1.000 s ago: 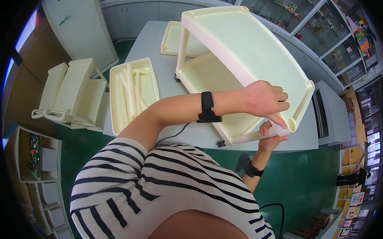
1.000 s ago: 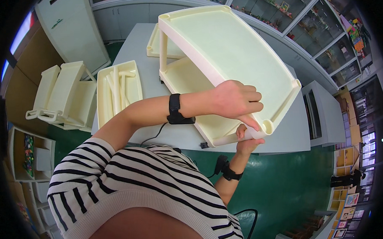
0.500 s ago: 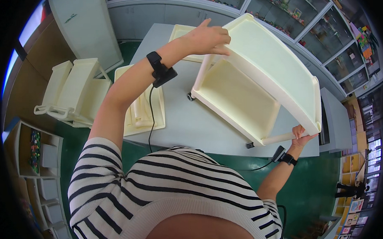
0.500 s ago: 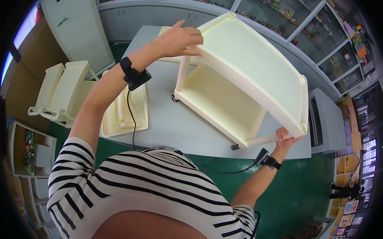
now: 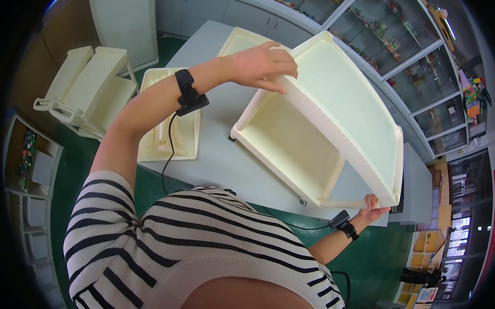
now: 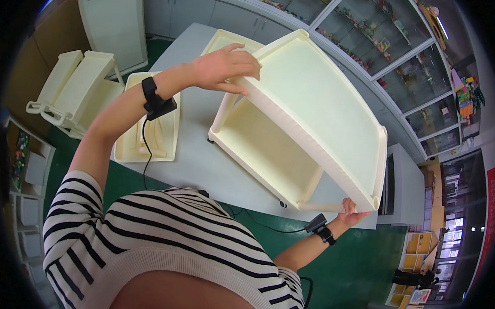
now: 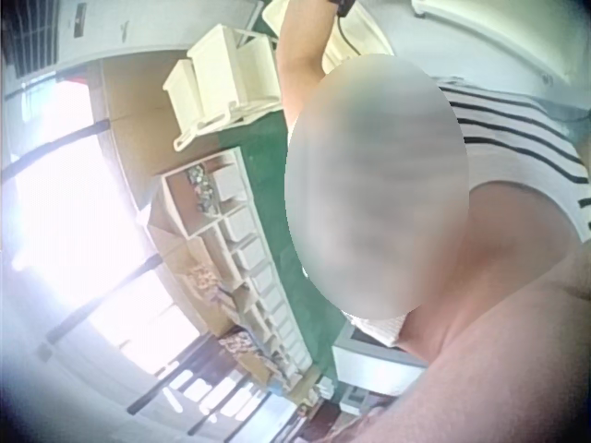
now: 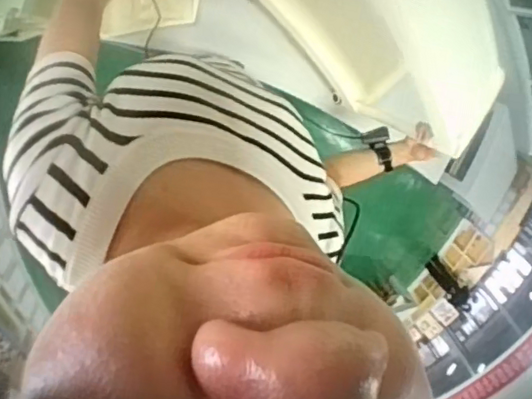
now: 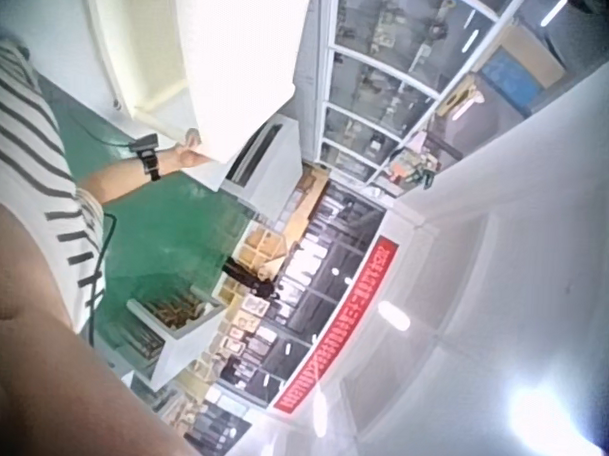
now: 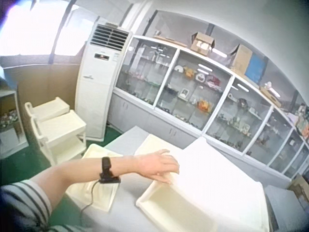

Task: The person disassembles a plastic multi-tier utility cart by pulling apart the shelves and legs and placing the pieces into a white tray.

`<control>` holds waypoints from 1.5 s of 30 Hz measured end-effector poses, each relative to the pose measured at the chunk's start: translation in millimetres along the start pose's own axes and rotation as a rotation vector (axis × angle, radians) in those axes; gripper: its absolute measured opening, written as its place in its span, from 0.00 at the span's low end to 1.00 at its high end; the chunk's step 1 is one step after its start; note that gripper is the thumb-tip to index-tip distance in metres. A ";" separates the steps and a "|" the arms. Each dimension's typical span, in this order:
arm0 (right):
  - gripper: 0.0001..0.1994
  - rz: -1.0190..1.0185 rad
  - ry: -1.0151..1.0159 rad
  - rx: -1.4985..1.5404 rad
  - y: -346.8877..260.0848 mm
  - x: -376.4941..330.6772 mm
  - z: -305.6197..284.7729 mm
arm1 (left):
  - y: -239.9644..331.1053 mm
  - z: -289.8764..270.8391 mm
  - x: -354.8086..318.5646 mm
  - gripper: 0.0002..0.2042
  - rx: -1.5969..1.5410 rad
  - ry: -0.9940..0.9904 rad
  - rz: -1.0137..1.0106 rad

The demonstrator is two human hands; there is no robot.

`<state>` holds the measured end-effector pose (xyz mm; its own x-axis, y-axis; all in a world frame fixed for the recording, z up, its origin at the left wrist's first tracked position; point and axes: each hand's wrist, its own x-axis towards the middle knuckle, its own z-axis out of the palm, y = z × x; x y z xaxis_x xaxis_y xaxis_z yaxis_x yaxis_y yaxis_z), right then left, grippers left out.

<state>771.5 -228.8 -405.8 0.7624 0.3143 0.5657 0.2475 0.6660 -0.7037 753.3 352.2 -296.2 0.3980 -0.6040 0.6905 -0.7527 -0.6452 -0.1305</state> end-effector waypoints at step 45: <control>0.24 -0.234 0.137 -0.298 217.7 58.5 289.8 | 89.3 -5.9 118.5 0.14 -0.427 0.372 -0.150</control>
<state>696.7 130.7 -401.3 0.7326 0.0713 0.6769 0.5709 0.4772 -0.6681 730.1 225.8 -221.9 0.3632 -0.2659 0.8930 -0.8780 -0.4183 0.2326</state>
